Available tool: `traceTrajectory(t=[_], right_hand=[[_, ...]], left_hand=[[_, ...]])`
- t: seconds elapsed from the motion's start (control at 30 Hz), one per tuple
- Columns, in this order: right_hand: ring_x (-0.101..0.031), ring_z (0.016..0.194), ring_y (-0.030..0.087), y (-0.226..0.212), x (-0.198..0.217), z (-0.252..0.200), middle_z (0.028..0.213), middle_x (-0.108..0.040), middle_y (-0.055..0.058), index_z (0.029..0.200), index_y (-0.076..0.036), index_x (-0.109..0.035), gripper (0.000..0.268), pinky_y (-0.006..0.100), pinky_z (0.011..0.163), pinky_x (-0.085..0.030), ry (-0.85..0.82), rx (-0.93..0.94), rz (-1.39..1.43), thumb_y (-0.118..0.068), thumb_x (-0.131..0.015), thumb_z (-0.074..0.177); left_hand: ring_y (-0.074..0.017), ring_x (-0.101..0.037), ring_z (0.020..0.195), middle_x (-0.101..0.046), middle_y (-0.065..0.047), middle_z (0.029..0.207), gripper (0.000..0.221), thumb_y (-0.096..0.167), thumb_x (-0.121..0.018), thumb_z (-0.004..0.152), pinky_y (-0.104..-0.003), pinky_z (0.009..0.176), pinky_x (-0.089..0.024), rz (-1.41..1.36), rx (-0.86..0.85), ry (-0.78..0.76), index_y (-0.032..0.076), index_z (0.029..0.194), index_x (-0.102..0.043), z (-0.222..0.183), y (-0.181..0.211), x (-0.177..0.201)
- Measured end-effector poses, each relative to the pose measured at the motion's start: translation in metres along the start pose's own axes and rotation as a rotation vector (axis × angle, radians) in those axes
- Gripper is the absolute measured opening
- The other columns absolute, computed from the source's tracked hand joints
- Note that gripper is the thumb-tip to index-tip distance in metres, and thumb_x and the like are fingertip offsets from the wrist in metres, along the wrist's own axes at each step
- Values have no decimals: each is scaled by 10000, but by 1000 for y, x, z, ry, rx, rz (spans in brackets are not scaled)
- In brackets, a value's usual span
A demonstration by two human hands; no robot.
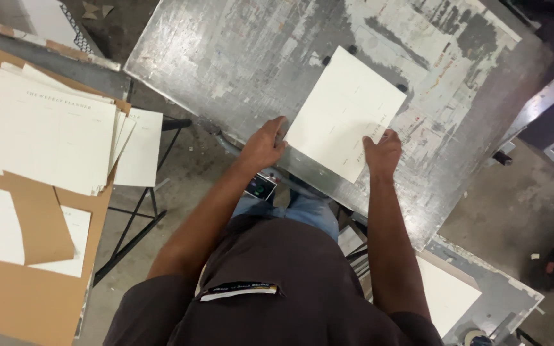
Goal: The person picks up printed sheets from a stack and feeds them individually into an industrial machine, then operates the machine using a control panel with buttons.
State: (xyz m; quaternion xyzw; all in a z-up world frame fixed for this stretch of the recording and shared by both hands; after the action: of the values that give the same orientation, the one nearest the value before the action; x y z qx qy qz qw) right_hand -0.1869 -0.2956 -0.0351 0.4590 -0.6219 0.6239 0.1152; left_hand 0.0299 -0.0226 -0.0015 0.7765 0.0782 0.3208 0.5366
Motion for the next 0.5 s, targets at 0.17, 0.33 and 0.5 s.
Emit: traceTrajectory(t=[0.17, 0.33, 0.5], right_hand=[[-619, 1072, 400, 32, -6, 18, 1190, -614, 261, 1269, 64, -565, 726, 479, 909, -516, 4, 96, -469, -389, -873, 792], [-569, 1133, 447, 2, 6, 7, 1298, -511, 291, 1378, 40, -499, 804, 501, 917, -494, -26, 257, -550, -396, -880, 820], [-492, 1258, 371, -23, -1, -4, 1328, -572, 108, 1479, -79, -541, 633, 572, 995, -395, -169, 443, -596, -155, -797, 905]], left_hand=[[-294, -680, 824, -700, -194, 1072, 451, 87, -663, 907, -384, 756, -549, -128, 69, 12, 4, 1342, -576, -41, -38, 23], [-245, -703, 815, -753, -137, 1003, 317, 126, -605, 916, -358, 710, -567, -302, 337, -258, 39, 1217, -656, -95, -139, -21], [-327, -700, 1043, -738, -173, 1154, 357, 148, -634, 876, -421, 874, -556, -23, 103, -357, 43, 1212, -697, -141, -259, -131]])
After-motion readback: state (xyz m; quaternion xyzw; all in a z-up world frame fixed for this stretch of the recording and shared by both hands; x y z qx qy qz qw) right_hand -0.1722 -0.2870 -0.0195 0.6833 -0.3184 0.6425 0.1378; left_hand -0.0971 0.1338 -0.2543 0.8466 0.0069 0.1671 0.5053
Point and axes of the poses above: each hand's wrist, its own z-axis towards the middle knuckle, its own x-axis out of the back of the hand, y = z × x, the point moved 5 cm from there along z, towards the middle knuckle
